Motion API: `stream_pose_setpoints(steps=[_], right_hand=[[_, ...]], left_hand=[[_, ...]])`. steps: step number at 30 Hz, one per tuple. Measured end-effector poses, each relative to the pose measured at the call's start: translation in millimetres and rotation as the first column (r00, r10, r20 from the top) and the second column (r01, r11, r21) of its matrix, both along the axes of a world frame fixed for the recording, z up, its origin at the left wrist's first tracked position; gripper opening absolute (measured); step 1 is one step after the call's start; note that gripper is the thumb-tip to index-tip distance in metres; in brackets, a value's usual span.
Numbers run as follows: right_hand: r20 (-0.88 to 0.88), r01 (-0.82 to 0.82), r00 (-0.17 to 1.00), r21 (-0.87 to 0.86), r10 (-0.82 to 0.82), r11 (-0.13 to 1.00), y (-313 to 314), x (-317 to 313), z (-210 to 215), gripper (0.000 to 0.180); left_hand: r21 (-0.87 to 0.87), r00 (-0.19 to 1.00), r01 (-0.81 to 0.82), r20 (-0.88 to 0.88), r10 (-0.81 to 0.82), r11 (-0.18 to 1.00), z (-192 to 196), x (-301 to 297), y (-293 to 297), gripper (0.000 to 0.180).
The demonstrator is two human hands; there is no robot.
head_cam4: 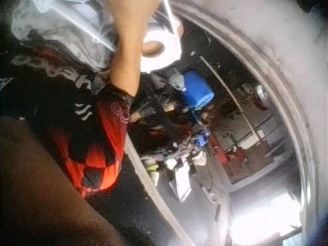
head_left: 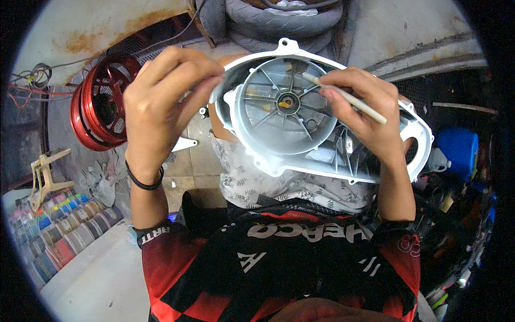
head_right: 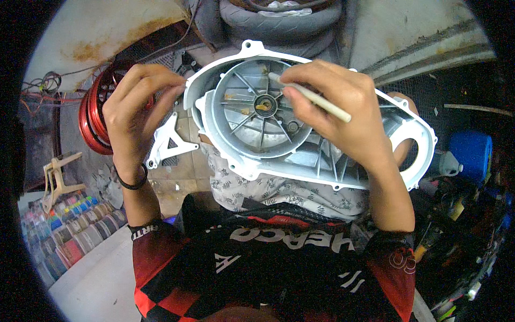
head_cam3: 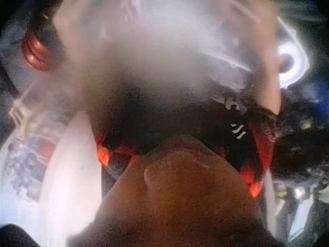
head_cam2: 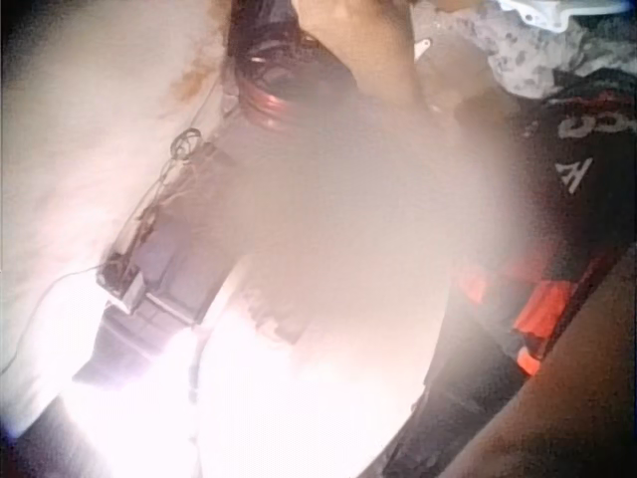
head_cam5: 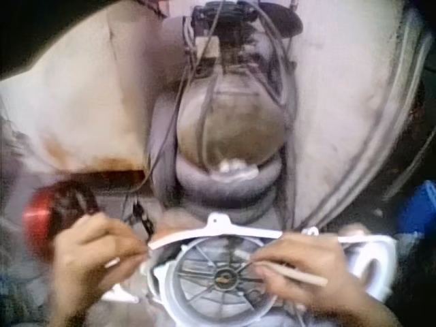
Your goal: The person paints the interior surfaces of a white motorcycle engine casing using a small brush. They hold the casing on their lap and apply white paint to the inner ribs and edges.
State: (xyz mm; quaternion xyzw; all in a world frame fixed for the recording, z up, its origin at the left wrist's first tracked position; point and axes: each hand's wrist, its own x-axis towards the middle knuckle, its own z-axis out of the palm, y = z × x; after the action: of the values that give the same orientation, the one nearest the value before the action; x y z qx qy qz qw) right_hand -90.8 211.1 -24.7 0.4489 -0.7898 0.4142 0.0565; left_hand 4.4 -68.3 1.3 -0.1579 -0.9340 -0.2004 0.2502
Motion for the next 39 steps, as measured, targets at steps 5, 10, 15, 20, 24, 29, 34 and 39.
stream_pose_setpoints(steps=[5, 10, 15, 20, 24, 29, 34, 39], right_hand=[[0.13, 0.084, 0.987, 0.059, -0.091, 0.995, -5.2, -2.6, 17.3, 0.013], [0.133, 0.064, 0.988, 0.074, -0.073, 0.995, -16.7, -10.7, 19.6, 0.01], [0.06, 0.053, 0.996, 0.101, -0.06, 0.993, -28.7, -12.9, 14.6, 0.008], [-0.016, 0.09, 0.996, 0.149, -0.089, 0.985, -30.7, -11.3, 10.2, 0.009], [-0.047, 0.122, 0.992, 0.141, -0.116, 0.983, -30.1, -9.2, 6.2, 0.008], [-0.058, 0.144, 0.989, 0.13, -0.138, 0.981, -33.0, -6.9, 4.4, 0.008], [0.017, 0.146, 0.989, 0.125, -0.15, 0.981, -33.9, -5.3, 5.6, 0.01], [0.043, 0.15, 0.987, 0.096, -0.154, 0.984, -33.2, -6.6, 2.0, 0.01]], left_hand=[[0.179, 0.985, -0.164, 0.078, 0.152, 0.97, -16.3, 18.7, -18.8, 0.013], [0.254, 0.967, -0.254, 0.101, 0.235, 0.933, -36.0, 28.7, -26.7, 0.013], [0.382, 0.944, -0.329, 0.149, 0.294, 0.863, -55.4, 38.8, -28.8, 0.012], [0.298, 0.896, -0.434, 0.236, 0.375, 0.85, -71.1, 48.2, -34.3, 0.012], [0.23, 0.864, -0.484, 0.275, 0.421, 0.844, -81.4, 53.8, -38.3, 0.011], [0.274, 0.881, -0.469, 0.213, 0.422, 0.84, -86.4, 52.8, -39.9, 0.011], [0.267, 0.881, -0.469, 0.213, 0.423, 0.842, -76.0, 50.0, -39.6, 0.013], [0.31, 0.893, -0.45, 0.182, 0.413, 0.837, -66.9, 42.6, -32.9, 0.011]])
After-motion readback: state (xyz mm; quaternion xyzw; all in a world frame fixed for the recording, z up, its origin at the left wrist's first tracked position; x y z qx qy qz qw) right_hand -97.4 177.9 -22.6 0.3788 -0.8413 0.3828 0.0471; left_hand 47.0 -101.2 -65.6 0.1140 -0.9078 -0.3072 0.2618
